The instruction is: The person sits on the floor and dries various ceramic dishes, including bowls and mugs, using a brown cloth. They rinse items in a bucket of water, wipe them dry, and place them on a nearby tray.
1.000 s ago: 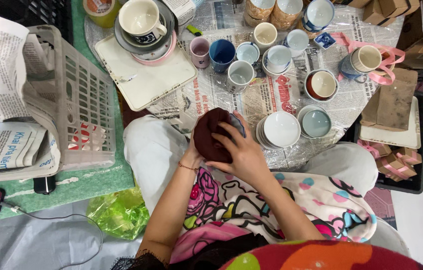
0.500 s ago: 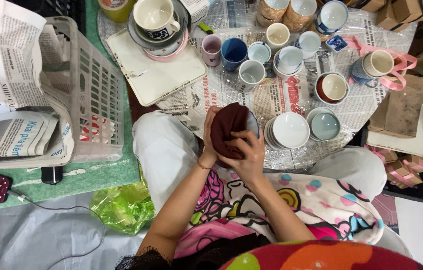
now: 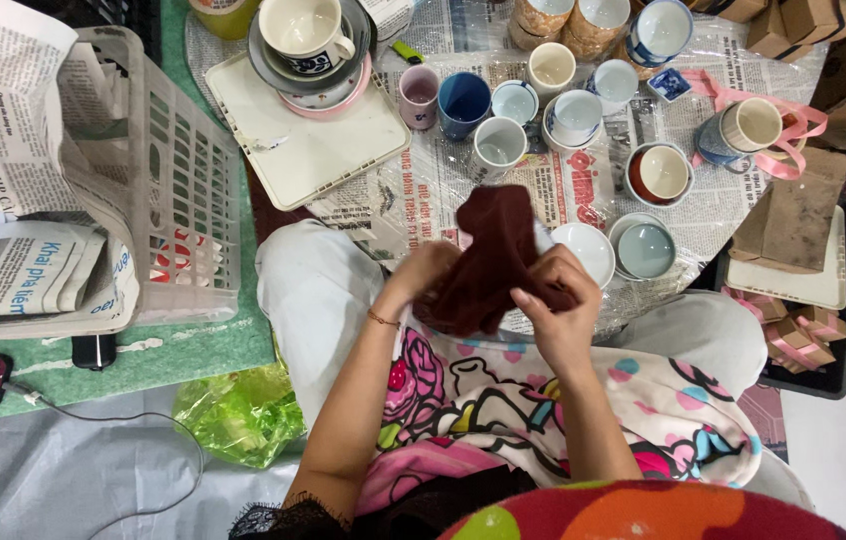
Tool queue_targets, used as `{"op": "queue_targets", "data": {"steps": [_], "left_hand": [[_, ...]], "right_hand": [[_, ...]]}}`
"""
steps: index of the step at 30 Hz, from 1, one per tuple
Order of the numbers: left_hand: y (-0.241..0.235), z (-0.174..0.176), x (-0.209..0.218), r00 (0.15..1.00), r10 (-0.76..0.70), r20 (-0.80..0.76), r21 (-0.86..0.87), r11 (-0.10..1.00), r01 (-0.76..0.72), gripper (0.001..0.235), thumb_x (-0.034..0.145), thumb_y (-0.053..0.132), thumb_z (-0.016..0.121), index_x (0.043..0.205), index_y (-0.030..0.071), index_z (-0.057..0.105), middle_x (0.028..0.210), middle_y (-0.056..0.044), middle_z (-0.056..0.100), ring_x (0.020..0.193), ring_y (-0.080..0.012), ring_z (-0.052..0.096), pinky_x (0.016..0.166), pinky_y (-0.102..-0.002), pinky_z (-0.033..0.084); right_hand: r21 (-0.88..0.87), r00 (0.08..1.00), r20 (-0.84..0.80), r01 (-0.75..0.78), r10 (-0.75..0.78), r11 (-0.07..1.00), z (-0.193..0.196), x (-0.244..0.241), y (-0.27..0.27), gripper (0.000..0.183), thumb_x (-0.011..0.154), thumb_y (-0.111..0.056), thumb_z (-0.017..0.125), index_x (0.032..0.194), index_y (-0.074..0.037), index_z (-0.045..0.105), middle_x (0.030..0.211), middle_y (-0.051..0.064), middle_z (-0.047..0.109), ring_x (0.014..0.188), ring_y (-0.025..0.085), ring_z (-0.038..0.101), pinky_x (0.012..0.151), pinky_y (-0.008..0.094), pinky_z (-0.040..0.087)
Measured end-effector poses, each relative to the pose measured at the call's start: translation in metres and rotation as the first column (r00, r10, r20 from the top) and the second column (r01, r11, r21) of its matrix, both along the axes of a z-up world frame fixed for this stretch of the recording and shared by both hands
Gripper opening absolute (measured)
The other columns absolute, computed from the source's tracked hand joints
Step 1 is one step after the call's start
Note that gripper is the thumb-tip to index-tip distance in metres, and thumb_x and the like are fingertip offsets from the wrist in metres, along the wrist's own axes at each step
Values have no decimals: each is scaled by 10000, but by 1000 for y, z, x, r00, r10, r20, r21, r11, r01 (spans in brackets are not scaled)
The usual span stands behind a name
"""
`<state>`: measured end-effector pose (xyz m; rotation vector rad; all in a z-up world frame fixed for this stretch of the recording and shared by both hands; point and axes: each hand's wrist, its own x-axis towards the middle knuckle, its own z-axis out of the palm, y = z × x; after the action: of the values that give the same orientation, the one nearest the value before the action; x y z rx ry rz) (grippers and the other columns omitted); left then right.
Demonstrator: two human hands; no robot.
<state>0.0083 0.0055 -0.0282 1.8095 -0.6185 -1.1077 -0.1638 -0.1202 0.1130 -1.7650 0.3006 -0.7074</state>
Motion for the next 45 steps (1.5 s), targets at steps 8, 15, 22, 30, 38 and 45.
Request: {"op": "queue_targets", "data": {"steps": [8, 15, 22, 30, 38, 45], "left_hand": [[10, -84, -34, 856, 10, 517, -580, 739, 342, 539, 1015, 196, 589, 1507, 21, 456, 1503, -129, 543, 1343, -230, 554, 1161, -425, 448], [0, -142, -53, 811, -23, -584, -668, 582, -465, 612, 1120, 437, 525, 1569, 67, 338, 1549, -141, 433, 1379, -274, 477, 1209, -492, 394], [-11, -77, -47, 520, -273, -810, -578, 523, -626, 895, 1005, 721, 375, 1599, 52, 351, 1600, -115, 457, 1443, -267, 485, 1237, -430, 396], [-13, -122, -56, 604, -303, -737, -638, 606, -475, 1041, 846, 759, 580, 1586, 68, 338, 1588, -100, 431, 1480, -268, 429, 1259, -488, 332], [-18, -128, -48, 488, -293, -822, -562, 553, -615, 975, 893, 757, 498, 1543, 34, 435, 1555, -136, 495, 1450, -269, 470, 1256, -450, 339], [-30, -94, -41, 293, -403, -867, -475, 487, -733, 697, 1057, 580, 440, 1490, 37, 490, 1498, -117, 557, 1412, -255, 518, 1251, -425, 357]], "right_hand": [[-185, 989, 87, 131, -117, 974, 14, -8, 7, 447, 756, -303, 850, 782, -1, 522, 887, 74, 537, 829, 212, 512, 742, 328, 410], [-605, 969, -230, -67, -93, 794, 7, 3, 33, 422, 784, -360, 832, 879, 0, 633, 1138, 134, 559, 1131, 397, 487, 1013, 557, 381], [-779, 968, -157, 2, -198, 628, 21, 7, 40, 210, 937, -275, 664, 868, -78, 635, 1511, 192, 473, 1398, 571, 247, 1128, 646, 197], [57, 907, -393, 191, -153, 980, 31, 15, 8, 349, 1113, -291, 456, 997, 15, 575, 1044, 175, 604, 908, 161, 499, 856, 284, 451], [631, 947, 202, 69, -250, 773, 87, 5, -24, 344, 1080, -361, 419, 1132, -57, 571, 1118, 90, 676, 1084, 225, 651, 1036, 372, 537], [246, 874, 468, 15, -132, 969, 68, -32, 7, 294, 1024, -219, 681, 1222, -90, 507, 1195, 42, 609, 1174, 209, 635, 1088, 352, 517]]}}
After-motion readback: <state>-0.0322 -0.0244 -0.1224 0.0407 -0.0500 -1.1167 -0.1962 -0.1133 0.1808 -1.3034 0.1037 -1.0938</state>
